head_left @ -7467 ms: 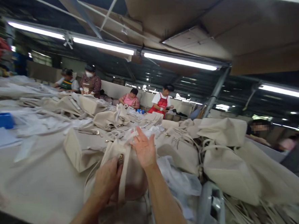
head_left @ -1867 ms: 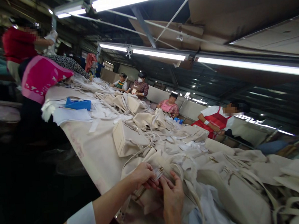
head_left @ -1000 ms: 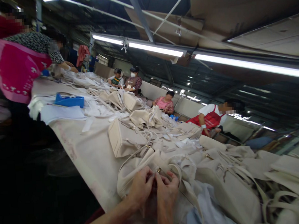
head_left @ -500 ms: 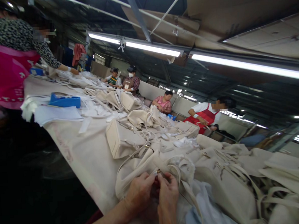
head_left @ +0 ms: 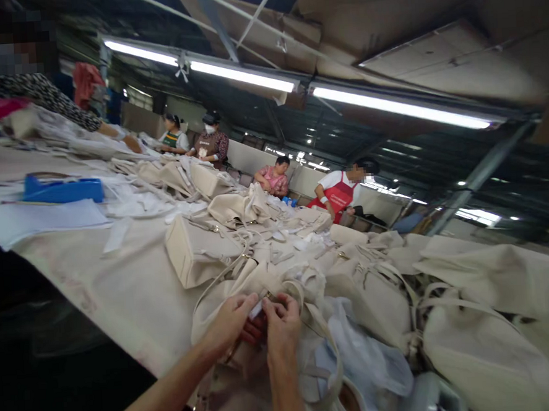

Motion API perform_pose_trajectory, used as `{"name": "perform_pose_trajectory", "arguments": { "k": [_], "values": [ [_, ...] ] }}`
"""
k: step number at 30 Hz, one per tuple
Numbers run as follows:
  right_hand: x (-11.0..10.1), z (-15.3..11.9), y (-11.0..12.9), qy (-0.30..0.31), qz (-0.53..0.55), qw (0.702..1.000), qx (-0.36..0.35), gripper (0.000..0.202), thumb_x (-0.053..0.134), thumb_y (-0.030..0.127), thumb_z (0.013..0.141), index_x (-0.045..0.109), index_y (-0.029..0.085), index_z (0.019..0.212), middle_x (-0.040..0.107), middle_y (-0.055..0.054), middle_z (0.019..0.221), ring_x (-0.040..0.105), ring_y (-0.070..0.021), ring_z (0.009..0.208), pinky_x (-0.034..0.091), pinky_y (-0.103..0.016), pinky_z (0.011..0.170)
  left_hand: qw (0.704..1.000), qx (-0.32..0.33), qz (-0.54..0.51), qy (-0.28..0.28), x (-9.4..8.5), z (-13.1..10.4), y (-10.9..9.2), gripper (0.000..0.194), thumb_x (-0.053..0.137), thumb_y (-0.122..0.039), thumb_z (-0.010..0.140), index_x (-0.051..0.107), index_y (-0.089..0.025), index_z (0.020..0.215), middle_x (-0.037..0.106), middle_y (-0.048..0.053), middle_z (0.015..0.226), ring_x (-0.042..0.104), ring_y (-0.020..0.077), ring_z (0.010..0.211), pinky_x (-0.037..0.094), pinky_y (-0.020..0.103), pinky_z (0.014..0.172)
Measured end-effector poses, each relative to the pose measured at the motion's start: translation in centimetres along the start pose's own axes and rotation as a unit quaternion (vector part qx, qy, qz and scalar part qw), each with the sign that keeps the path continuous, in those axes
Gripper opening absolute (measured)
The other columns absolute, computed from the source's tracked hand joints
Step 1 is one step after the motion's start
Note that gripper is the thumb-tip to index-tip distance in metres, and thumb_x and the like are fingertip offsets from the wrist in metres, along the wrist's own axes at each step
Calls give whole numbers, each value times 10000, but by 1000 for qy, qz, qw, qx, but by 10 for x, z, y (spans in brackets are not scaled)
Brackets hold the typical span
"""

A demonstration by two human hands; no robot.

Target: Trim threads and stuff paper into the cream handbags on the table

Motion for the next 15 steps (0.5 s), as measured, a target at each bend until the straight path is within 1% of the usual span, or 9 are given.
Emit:
{"name": "perform_pose_trajectory", "arguments": {
  "k": [2, 5, 7, 8, 10, 11, 12, 13, 15],
  "values": [
    [4, -2, 3, -15, 0, 1000, -12, 438, 725, 403, 643, 477, 234, 963, 591, 93, 558, 574, -136, 503, 470, -248, 505, 999, -32, 2, 20, 0, 2, -7, 533, 707, -664, 652, 562, -162, 757, 671, 27, 652, 627, 137, 545, 464, 210, 489],
    [9, -8, 12, -31, -4, 999, -19, 372, 701, 340, 657, 514, 221, 955, 586, 84, 546, 577, -140, 514, 467, -245, 504, 999, -23, 16, 17, -2, 7, -9, 521, 787, -612, 578, 571, -156, 708, 676, 20, 632, 600, 109, 518, 432, 181, 466],
    [1, -17, 26, 3, -25, 1000, -11, 402, 691, 322, 682, 550, 202, 1039, 628, 62, 598, 577, -139, 510, 436, -229, 454, 1000, -11, 23, 19, -5, 13, -6, 522, 796, -614, 563, 585, -157, 701, 662, 9, 611, 582, 103, 498, 426, 181, 453],
    [-10, -23, 34, 35, -45, 998, -4, 411, 687, 332, 707, 569, 198, 1077, 655, 44, 640, 581, -137, 511, 409, -220, 427, 999, -7, 26, 19, -6, 16, -4, 523, 799, -617, 557, 589, -159, 697, 656, 6, 606, 578, 104, 494, 424, 183, 446],
    [-53, -37, 54, 86, -101, 991, 11, 338, 666, 410, 770, 631, 199, 1032, 680, 14, 697, 569, -129, 496, 342, -213, 385, 999, -2, 32, 15, -9, 21, -1, 523, 801, -624, 552, 588, -166, 688, 653, 6, 610, 580, 114, 498, 422, 190, 435],
    [-85, -42, 64, 71, -133, 988, 11, 313, 645, 481, 796, 662, 188, 906, 664, 3, 655, 548, -126, 471, 312, -221, 381, 999, 0, 33, 12, -10, 22, 0, 524, 802, -627, 551, 585, -169, 685, 654, 8, 616, 583, 119, 502, 422, 193, 431],
    [-124, -45, 75, 11, -165, 986, 0, 362, 631, 548, 793, 664, 187, 808, 647, -2, 617, 521, -124, 458, 307, -233, 396, 999, 0, 32, 10, -11, 23, 2, 527, 801, -631, 548, 584, -171, 683, 656, 9, 622, 584, 121, 505, 421, 194, 430],
    [-166, -47, 84, -95, -199, 975, -22, 412, 626, 603, 763, 659, 193, 758, 638, -9, 609, 525, -136, 496, 335, -247, 436, 1000, 0, 29, 10, -11, 23, 3, 531, 800, -637, 547, 584, -172, 684, 658, 10, 627, 584, 121, 508, 424, 195, 432],
    [-246, -45, 96, -269, -300, 915, -6, 448, 622, 648, 667, 687, 217, 770, 690, -41, 729, 600, -203, 694, 429, -290, 587, 1000, 2, 21, 14, -10, 22, 4, 540, 795, -649, 549, 591, -170, 692, 665, 11, 638, 581, 116, 515, 435, 194, 446]
  ]
}}
Point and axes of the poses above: each hand's wrist, its own z-axis towards the middle knuckle, its own x-axis out of the palm, y = z × x, the point moved 2 cm from there along z, towards the middle knuckle
